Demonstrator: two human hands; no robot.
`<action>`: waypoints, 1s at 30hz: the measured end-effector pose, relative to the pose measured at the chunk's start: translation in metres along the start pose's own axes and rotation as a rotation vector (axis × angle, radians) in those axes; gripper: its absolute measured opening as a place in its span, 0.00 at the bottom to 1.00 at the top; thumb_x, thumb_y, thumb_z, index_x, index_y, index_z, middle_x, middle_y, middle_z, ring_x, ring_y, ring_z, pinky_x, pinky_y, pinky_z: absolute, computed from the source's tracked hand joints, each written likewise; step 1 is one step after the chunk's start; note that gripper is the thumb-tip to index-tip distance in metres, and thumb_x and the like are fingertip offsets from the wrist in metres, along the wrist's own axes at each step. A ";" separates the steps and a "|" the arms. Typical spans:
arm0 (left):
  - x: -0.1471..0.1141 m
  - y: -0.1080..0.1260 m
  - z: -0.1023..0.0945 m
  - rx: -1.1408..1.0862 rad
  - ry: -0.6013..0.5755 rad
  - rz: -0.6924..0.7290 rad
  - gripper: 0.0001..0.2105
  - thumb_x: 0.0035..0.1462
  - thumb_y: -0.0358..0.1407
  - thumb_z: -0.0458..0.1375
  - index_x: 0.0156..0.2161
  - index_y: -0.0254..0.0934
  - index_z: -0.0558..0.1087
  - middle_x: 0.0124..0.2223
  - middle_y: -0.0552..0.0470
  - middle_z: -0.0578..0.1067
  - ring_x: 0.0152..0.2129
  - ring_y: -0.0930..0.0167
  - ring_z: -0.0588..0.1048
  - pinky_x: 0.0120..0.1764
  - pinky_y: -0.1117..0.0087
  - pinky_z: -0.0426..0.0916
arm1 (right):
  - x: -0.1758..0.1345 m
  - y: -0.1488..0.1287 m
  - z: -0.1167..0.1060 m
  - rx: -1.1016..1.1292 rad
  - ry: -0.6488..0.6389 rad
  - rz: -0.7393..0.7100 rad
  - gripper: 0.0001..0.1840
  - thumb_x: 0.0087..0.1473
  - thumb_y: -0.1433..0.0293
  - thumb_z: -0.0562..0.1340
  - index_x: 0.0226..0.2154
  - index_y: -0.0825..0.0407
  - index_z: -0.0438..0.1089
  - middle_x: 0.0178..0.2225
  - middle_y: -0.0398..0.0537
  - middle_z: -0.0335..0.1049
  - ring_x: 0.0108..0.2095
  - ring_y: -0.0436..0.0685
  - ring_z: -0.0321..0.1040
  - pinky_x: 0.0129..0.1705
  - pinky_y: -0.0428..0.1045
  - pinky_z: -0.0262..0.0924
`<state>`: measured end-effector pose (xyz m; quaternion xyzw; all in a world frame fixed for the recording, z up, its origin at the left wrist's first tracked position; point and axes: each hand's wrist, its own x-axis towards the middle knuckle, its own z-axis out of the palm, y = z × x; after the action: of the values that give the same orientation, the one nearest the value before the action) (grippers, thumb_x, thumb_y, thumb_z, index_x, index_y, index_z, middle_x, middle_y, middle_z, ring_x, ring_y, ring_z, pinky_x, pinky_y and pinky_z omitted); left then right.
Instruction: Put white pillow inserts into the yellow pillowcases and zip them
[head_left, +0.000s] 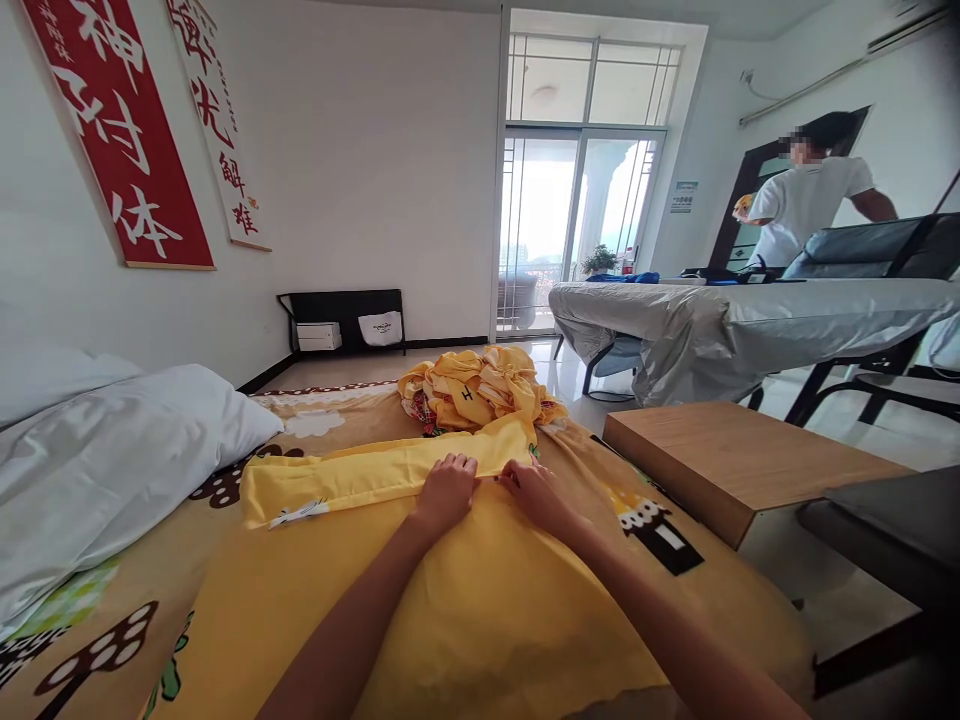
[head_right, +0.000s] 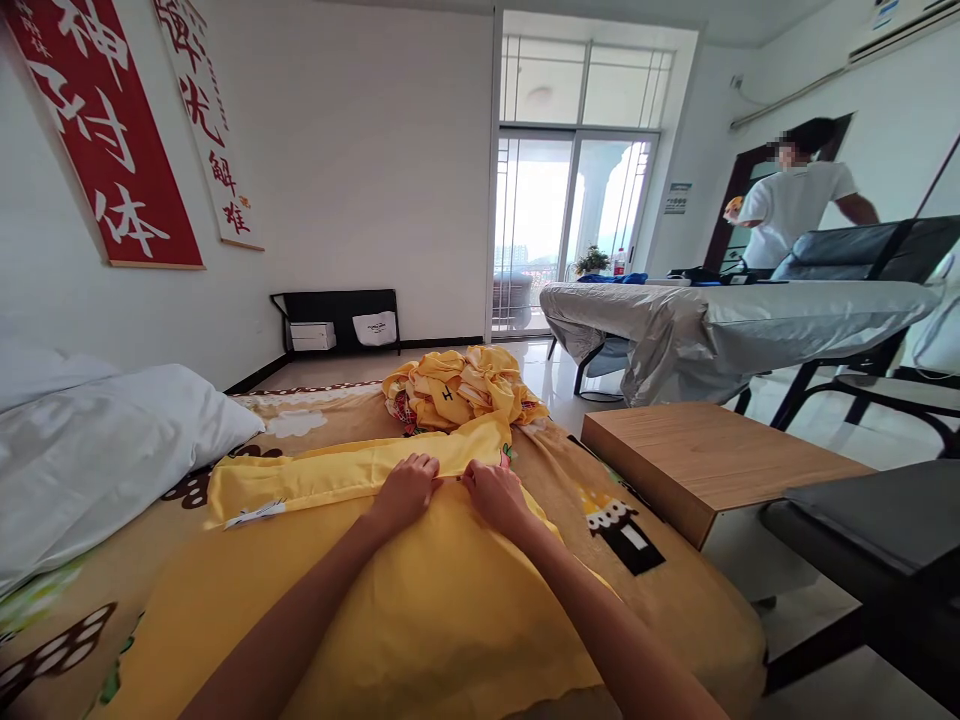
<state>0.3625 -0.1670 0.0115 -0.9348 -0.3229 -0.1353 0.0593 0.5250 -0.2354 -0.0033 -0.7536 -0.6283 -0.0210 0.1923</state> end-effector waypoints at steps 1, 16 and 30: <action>-0.001 0.000 -0.002 0.007 -0.006 0.003 0.10 0.63 0.31 0.49 0.46 0.32 0.69 0.46 0.44 0.73 0.44 0.64 0.70 0.47 0.63 0.66 | 0.000 0.001 -0.002 -0.027 -0.004 0.023 0.12 0.62 0.70 0.52 0.35 0.54 0.71 0.36 0.52 0.75 0.38 0.57 0.69 0.38 0.48 0.53; -0.027 0.023 -0.042 0.115 -0.078 0.114 0.12 0.58 0.24 0.45 0.45 0.31 0.67 0.44 0.41 0.72 0.41 0.62 0.71 0.43 0.61 0.69 | -0.023 0.026 -0.025 -0.229 -0.043 0.206 0.13 0.60 0.70 0.52 0.37 0.56 0.71 0.36 0.58 0.75 0.38 0.63 0.73 0.32 0.49 0.55; -0.032 0.018 -0.029 0.117 -0.074 0.104 0.12 0.62 0.27 0.44 0.45 0.34 0.67 0.45 0.44 0.72 0.42 0.63 0.70 0.40 0.64 0.70 | -0.025 0.037 -0.010 -0.126 0.127 0.183 0.14 0.60 0.66 0.55 0.45 0.55 0.69 0.40 0.56 0.75 0.42 0.62 0.71 0.41 0.52 0.60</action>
<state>0.3432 -0.2058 0.0291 -0.9496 -0.2833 -0.0784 0.1086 0.5577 -0.2670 -0.0105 -0.8156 -0.5407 -0.0905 0.1853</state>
